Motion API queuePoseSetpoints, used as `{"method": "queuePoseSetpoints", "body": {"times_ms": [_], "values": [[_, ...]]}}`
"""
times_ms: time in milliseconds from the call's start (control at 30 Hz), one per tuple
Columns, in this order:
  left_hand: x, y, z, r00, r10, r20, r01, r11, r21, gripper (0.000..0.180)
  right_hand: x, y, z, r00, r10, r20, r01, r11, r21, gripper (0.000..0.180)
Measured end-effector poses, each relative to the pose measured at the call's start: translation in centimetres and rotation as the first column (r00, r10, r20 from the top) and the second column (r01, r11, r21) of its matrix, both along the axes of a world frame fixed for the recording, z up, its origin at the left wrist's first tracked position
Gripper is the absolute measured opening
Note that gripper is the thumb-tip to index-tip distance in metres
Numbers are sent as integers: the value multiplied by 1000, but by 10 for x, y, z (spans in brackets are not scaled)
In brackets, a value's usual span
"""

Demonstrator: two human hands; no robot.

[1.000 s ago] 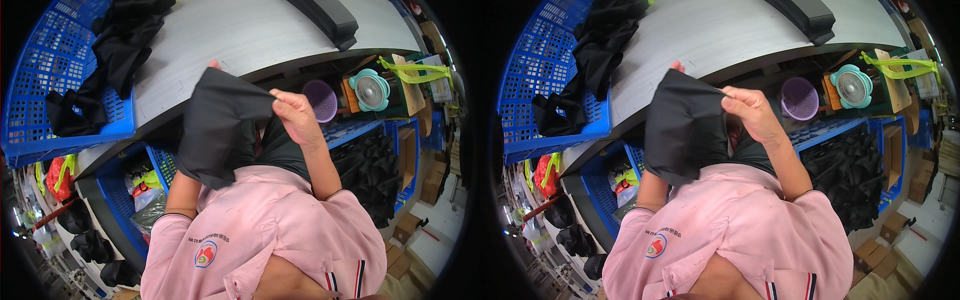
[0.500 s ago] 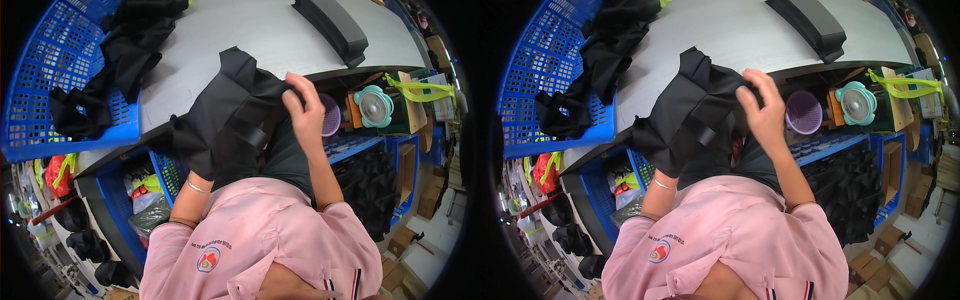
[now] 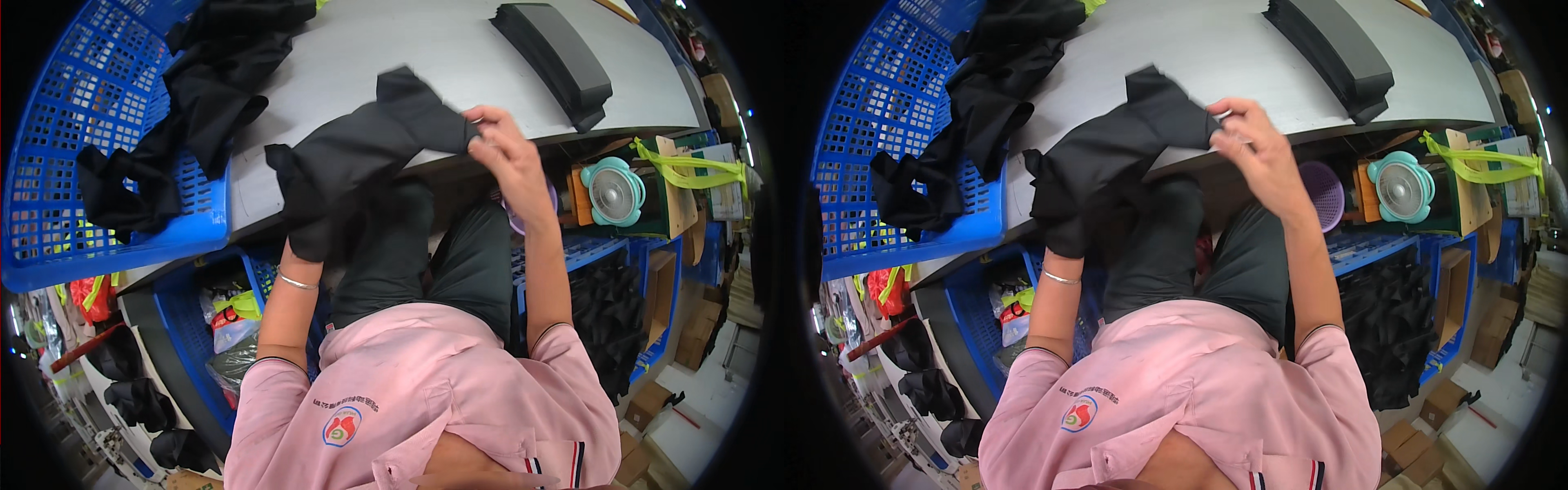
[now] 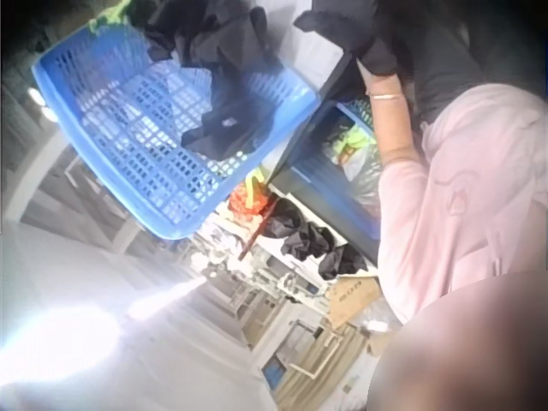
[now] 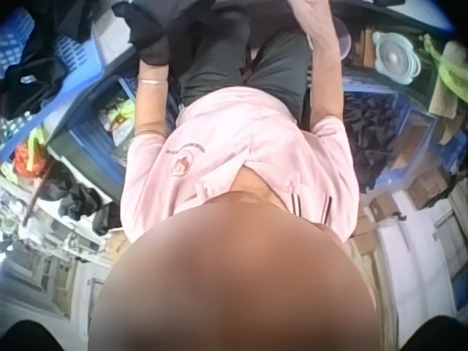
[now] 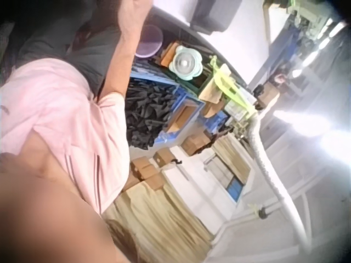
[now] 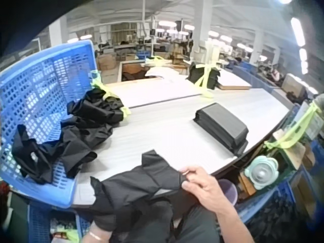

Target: Inspecting and folding black fabric garment sleeves at a garment factory workstation.

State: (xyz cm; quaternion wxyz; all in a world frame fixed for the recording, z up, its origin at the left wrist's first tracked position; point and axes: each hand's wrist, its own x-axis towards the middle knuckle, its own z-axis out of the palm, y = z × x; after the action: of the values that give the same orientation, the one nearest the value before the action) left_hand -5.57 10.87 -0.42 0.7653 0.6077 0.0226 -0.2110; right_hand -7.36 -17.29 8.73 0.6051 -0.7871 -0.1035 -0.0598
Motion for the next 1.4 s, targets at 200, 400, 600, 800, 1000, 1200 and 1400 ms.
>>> {"method": "queuePoseSetpoints", "body": {"times_ms": [200, 400, 600, 800, 1000, 1200, 1400], "values": [[5, -34, 18, 991, -59, -124, 50, 996, -71, 48, 104, -33, -37, 980, -182, -75, 193, 960, 201, 27], [-6, -12, 27, 937, 292, 194, -311, 948, 74, 15, 66, -5, -39, 874, -468, 129, 461, 883, 84, 24], [67, -31, 37, 764, 326, 557, -407, 913, 23, 29, 9, 59, -45, 894, -273, 354, 359, 911, -203, 30], [107, -27, 24, 900, -430, 71, 409, 890, 200, 36, 40, 67, -99, 865, -291, 410, 481, 712, -511, 25], [123, -18, 19, 774, -633, -9, 632, 773, 46, 26, 44, 69, -89, 914, -251, 319, 402, 674, -620, 21], [105, -29, 28, 768, -601, 223, 576, 799, 170, 14, 49, 63, -103, 865, -257, 431, 484, 651, -584, 19], [103, -31, 20, 778, 163, 607, -434, 837, 333, 13, 43, 33, -71, 771, -531, 351, 636, 679, -367, 17]]}}
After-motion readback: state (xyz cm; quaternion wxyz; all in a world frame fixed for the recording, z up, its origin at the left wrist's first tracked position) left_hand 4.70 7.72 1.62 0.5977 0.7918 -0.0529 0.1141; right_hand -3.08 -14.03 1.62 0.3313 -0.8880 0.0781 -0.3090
